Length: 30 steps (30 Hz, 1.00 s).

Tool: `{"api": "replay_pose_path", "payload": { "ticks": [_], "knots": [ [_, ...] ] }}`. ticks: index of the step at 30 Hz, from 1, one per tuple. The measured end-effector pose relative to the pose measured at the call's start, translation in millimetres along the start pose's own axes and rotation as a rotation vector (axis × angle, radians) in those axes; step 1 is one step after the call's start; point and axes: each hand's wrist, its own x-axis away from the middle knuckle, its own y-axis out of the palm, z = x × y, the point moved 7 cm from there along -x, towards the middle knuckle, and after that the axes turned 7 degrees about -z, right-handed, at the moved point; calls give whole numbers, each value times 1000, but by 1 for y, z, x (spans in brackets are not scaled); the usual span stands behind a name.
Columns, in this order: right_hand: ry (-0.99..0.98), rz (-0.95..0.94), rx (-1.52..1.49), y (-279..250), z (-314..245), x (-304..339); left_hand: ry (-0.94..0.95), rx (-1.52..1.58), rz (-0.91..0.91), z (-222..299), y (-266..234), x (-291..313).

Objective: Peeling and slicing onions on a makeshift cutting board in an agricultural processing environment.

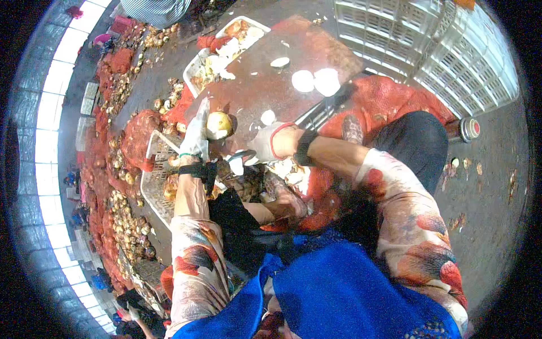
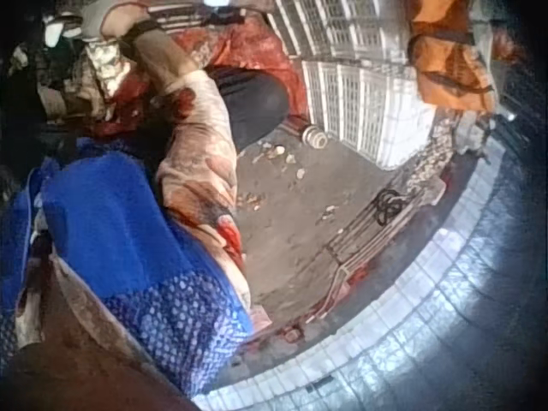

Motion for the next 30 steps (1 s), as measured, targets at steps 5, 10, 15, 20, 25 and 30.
{"api": "replay_pose_path", "payload": {
  "ticks": [5,10,15,20,25,30],
  "knots": [
    [111,194,-784,-24,29,21,-676,1285,50,4,15,25],
    [172,395,-728,-2,31,-5,-489,1066,128,23,12,24],
    [128,458,-621,10,-8,-1,-439,1023,135,-22,26,18],
    [77,657,-555,8,-11,7,-498,1185,281,9,26,10],
    [171,670,-405,6,-18,8,-412,1123,325,11,23,7],
    [276,616,-316,-3,-18,-2,-368,919,207,17,20,5]
  ]
}}
